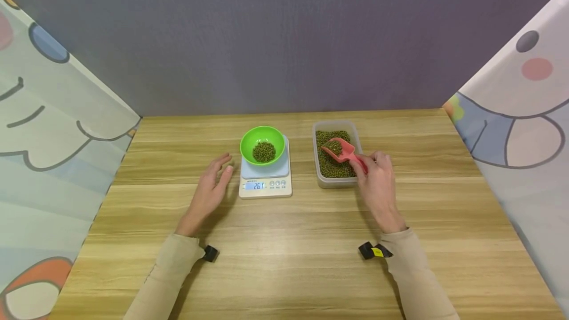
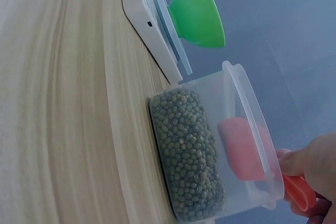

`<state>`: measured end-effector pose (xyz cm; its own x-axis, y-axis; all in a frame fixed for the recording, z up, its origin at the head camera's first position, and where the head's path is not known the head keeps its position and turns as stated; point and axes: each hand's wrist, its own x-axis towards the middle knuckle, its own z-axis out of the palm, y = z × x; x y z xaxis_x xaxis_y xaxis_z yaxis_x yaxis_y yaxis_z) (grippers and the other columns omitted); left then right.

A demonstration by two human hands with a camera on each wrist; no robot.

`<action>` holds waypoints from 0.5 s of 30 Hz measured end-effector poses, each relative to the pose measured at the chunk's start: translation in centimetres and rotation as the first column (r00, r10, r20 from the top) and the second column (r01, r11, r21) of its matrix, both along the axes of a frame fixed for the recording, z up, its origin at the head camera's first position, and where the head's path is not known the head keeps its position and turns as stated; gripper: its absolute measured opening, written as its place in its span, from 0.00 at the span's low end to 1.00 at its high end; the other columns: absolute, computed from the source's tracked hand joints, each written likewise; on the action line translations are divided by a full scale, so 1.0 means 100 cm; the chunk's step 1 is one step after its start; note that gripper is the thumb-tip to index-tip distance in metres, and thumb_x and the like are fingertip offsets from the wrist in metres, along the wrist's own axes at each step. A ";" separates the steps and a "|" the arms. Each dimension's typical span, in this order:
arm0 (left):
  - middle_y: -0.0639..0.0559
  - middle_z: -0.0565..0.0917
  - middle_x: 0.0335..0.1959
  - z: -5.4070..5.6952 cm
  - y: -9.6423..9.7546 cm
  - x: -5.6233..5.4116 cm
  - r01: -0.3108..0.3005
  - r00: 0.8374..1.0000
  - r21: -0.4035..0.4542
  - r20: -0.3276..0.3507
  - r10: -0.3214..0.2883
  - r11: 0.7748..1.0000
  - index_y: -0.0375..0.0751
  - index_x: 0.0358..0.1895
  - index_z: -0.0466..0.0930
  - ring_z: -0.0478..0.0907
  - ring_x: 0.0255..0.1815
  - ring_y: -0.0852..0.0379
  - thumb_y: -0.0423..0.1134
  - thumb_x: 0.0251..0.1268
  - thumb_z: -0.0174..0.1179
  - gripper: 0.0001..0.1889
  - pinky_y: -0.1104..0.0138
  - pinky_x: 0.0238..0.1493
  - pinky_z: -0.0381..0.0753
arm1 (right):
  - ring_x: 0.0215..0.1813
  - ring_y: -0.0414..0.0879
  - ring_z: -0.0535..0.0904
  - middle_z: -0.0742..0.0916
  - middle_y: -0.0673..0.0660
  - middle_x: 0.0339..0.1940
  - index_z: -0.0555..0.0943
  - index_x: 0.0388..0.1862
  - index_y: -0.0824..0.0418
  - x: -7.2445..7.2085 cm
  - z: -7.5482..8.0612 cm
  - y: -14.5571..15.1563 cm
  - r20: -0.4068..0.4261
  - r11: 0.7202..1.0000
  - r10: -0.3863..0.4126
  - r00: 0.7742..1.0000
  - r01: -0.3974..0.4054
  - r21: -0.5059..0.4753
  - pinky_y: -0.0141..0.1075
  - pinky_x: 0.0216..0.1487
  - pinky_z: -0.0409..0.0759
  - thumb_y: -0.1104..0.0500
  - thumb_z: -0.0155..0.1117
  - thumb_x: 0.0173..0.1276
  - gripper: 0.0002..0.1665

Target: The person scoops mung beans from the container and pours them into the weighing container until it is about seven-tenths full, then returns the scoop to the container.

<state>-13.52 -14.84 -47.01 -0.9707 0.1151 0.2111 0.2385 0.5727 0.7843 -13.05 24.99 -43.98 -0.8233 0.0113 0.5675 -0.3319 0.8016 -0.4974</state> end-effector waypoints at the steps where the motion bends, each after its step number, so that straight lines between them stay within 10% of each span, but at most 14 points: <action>1: 0.36 0.69 0.76 0.000 0.000 0.000 -0.001 1.000 -0.001 0.003 0.001 1.000 0.32 0.72 0.70 0.64 0.78 0.38 0.49 0.85 0.46 0.26 0.44 0.79 0.62 | 0.33 0.55 0.64 0.73 0.63 0.25 0.86 0.43 0.79 0.000 0.000 0.000 -0.002 1.000 -0.001 1.000 0.001 -0.002 0.36 0.36 0.56 0.71 0.75 0.62 0.12; 15: 0.37 0.69 0.76 0.000 0.001 0.000 0.001 1.000 0.004 0.008 -0.001 1.000 0.33 0.73 0.70 0.64 0.78 0.39 0.50 0.85 0.46 0.27 0.45 0.79 0.62 | 0.33 0.52 0.63 0.73 0.62 0.26 0.87 0.44 0.77 0.000 0.008 0.001 -0.016 1.000 0.006 1.000 -0.006 -0.009 0.31 0.38 0.52 0.70 0.75 0.63 0.12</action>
<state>-13.57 -14.75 -47.04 -0.9722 0.1150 0.2039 0.2327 0.5695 0.7884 -13.00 25.11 -43.22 -0.8140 0.0116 0.5807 -0.3450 0.7947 -0.4995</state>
